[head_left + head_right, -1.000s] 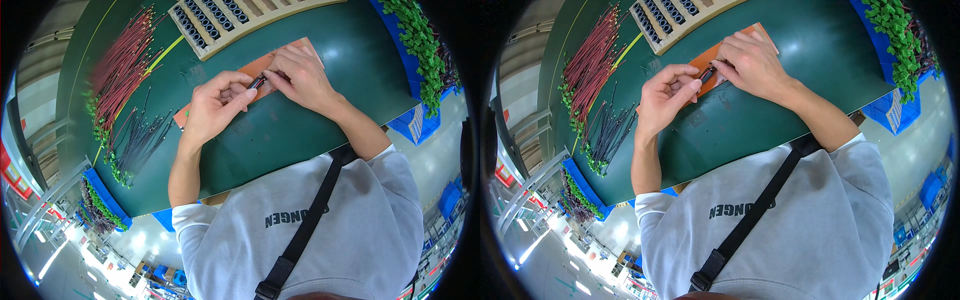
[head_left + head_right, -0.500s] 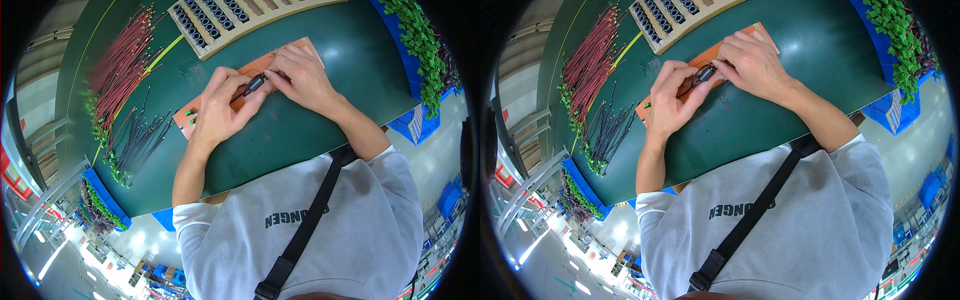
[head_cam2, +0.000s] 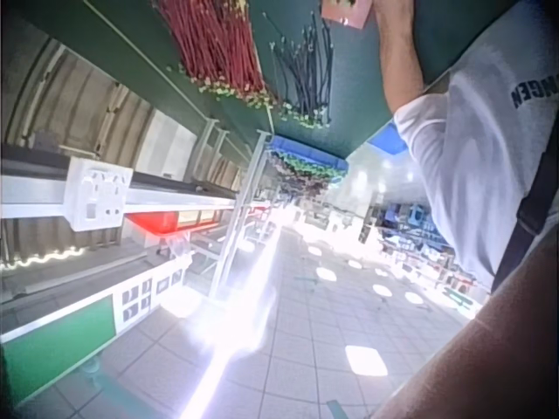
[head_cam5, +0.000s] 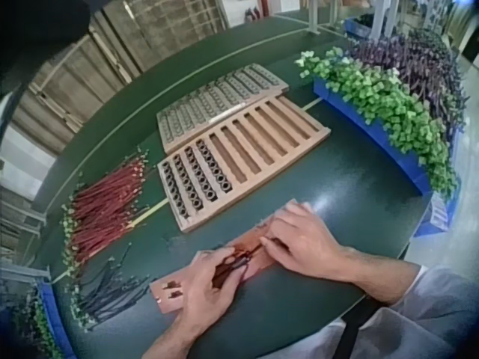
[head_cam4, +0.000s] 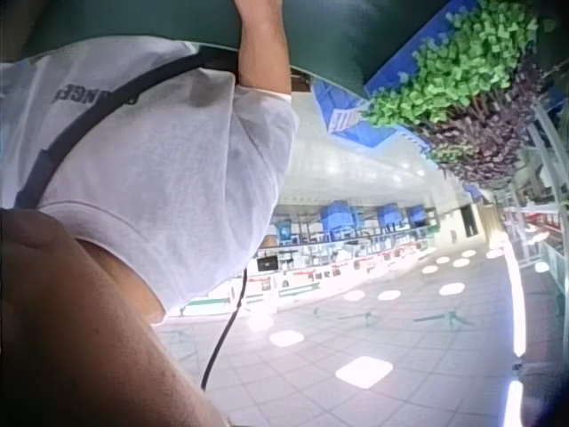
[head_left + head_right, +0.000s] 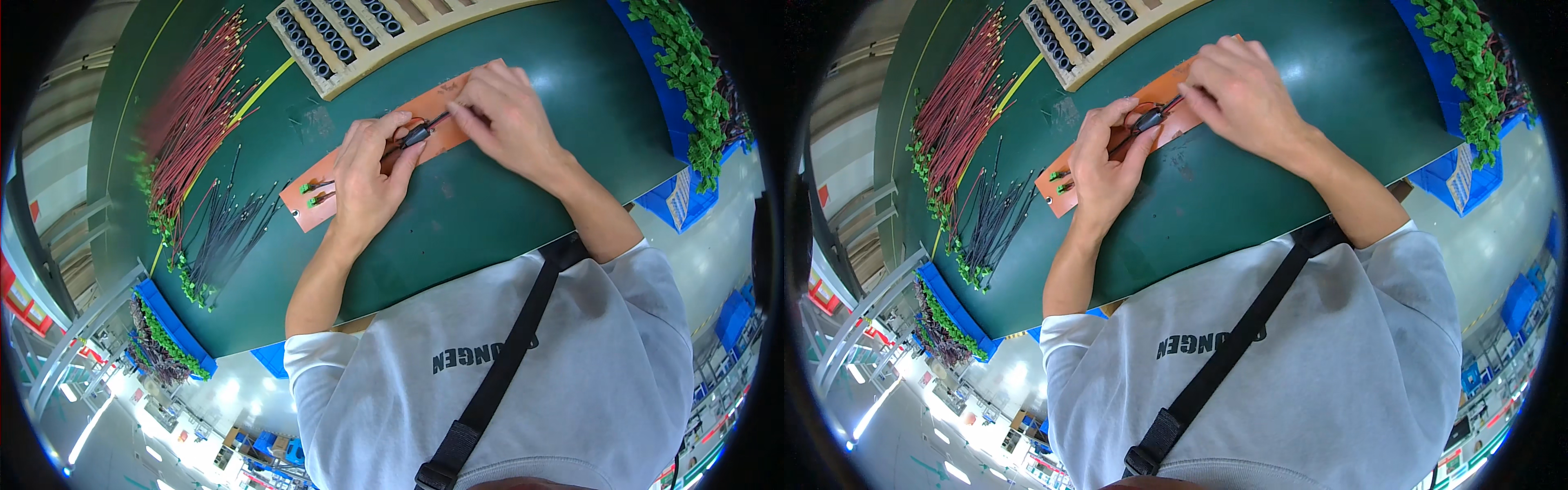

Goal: The person assembles wire harnesses by hand at a workbench. They pick up red and black wires, attach green plastic connectors to the ends, and use a crimping tool to secure the connections. The finished harnesses are placed into a blue bin.

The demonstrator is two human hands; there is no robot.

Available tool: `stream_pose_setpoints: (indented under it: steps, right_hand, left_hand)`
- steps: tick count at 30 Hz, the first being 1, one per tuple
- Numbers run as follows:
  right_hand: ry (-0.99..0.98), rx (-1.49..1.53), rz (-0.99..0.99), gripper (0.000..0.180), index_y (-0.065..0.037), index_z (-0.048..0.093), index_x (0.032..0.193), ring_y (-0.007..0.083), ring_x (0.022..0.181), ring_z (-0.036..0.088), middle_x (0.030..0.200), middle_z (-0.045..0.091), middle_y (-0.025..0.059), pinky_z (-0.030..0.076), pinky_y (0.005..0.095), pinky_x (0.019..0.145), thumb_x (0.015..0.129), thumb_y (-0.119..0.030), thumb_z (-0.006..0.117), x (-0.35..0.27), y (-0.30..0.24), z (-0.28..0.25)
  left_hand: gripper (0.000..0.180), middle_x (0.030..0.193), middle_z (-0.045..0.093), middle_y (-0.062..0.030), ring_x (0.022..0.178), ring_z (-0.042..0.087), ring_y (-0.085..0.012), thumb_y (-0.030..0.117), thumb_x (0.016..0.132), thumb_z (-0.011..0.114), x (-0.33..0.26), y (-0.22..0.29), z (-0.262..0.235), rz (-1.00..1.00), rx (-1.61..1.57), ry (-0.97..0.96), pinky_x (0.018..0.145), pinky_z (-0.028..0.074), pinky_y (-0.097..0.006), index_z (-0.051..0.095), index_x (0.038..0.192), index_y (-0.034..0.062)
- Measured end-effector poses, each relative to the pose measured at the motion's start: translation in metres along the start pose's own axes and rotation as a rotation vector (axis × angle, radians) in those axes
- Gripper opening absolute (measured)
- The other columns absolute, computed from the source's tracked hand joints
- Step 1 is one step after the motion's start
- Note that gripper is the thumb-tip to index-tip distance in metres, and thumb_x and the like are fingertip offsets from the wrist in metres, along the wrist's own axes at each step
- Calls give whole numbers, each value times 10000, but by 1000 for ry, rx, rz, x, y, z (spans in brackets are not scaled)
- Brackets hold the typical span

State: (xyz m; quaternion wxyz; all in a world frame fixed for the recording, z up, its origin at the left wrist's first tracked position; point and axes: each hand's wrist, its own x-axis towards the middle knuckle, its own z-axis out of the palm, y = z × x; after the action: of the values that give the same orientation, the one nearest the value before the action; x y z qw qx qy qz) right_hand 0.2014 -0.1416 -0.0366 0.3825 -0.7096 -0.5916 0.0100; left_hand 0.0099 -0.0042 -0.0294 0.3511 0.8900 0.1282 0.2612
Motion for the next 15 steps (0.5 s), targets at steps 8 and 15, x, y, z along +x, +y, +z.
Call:
stream_pose_setpoints:
  steps: [8, 15]
  right_hand:
    - [16, -10, 3, 175, -60, 592, 823, 258, 805, 554, 808, 568, 53, 429, 388, 798, 879, -105, 752, -5, 9, -8]
    - [32, -12, 20, 177, -62, 597, 826, 261, 845, 531, 833, 552, 47, 420, 388, 798, 881, -111, 759, -3, 9, -10]
  left_hand:
    - [312, 1014, 694, -134, 890, 712, -229, -38, 825, 825, 1, 0, 2, -27, -42, 4, 791, 609, -333, 659, 1087, -2]
    - [307, 1020, 696, -121, 900, 732, -216, -18, 840, 826, 6, 5, 2, -70, -19, 5, 808, 617, -325, 652, 1092, 0]
